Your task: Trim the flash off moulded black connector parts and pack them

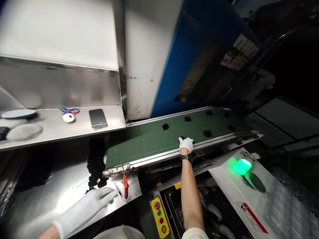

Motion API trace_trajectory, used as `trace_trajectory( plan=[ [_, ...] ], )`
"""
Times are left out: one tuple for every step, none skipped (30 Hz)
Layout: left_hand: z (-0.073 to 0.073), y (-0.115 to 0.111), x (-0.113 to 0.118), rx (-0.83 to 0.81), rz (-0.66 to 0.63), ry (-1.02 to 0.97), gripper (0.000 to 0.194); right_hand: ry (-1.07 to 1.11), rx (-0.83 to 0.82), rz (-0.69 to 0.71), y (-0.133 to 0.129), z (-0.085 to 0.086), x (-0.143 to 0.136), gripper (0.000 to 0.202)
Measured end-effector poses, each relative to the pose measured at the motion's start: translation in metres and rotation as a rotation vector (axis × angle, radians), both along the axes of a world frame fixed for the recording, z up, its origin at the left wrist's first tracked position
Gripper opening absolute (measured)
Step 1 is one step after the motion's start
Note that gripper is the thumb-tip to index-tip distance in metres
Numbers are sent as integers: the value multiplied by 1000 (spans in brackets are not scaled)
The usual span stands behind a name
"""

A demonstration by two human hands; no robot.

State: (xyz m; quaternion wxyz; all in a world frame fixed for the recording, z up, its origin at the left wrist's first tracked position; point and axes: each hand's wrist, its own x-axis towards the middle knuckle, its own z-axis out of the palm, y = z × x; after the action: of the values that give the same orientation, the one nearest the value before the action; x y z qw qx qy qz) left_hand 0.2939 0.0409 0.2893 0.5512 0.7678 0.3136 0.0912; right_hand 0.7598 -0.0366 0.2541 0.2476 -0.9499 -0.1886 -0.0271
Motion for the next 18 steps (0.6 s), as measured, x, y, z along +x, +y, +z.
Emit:
trace_trajectory(
  plan=[
    [1,4,25,22,-42,12,28,31,31,39,4,-6,7,30],
    [1,9,53,51,-90,27,31,60,65,85,8,-13,11,26],
    [1,13,83,91,-151,48,34,90,102,132,11,-19,13,22],
    [0,15,112,144,-200,68,38,126,141,178,14,-25,13,20],
    [-1,16,138,202,-231,80,40,167,182,221,15,-30,10,19],
    [-3,15,160,256,-239,78,41,218,226,262,14,-34,6,20],
    [-5,12,177,295,-221,57,42,277,269,299,11,-37,-1,23],
    [-7,7,189,315,-187,23,44,336,305,335,5,-40,-11,28],
    [-9,1,195,313,-142,-23,46,418,359,371,-3,-41,-24,37],
    [-11,-4,198,292,-92,-72,48,536,445,405,-13,-42,-41,47],
    [-13,-7,199,263,-38,-119,49,678,548,434,-24,-42,-60,56],
    [-15,-8,199,237,14,-154,49,860,692,457,-35,-42,-81,62],
    [-16,-5,202,229,63,-170,48,1039,824,467,-46,-42,-103,62],
    [-18,2,209,251,97,-154,45,1168,908,472,-57,-42,-124,59],
    [-20,12,220,295,113,-111,44,1240,940,475,-66,-43,-145,55],
    [-23,27,235,350,115,-52,43,1252,909,478,-74,-45,-164,51],
    [-27,43,255,416,82,38,44,1221,845,478,-81,-49,-181,48],
    [-30,61,278,437,56,92,45,1165,765,472,-87,-54,-195,46]
  ],
)
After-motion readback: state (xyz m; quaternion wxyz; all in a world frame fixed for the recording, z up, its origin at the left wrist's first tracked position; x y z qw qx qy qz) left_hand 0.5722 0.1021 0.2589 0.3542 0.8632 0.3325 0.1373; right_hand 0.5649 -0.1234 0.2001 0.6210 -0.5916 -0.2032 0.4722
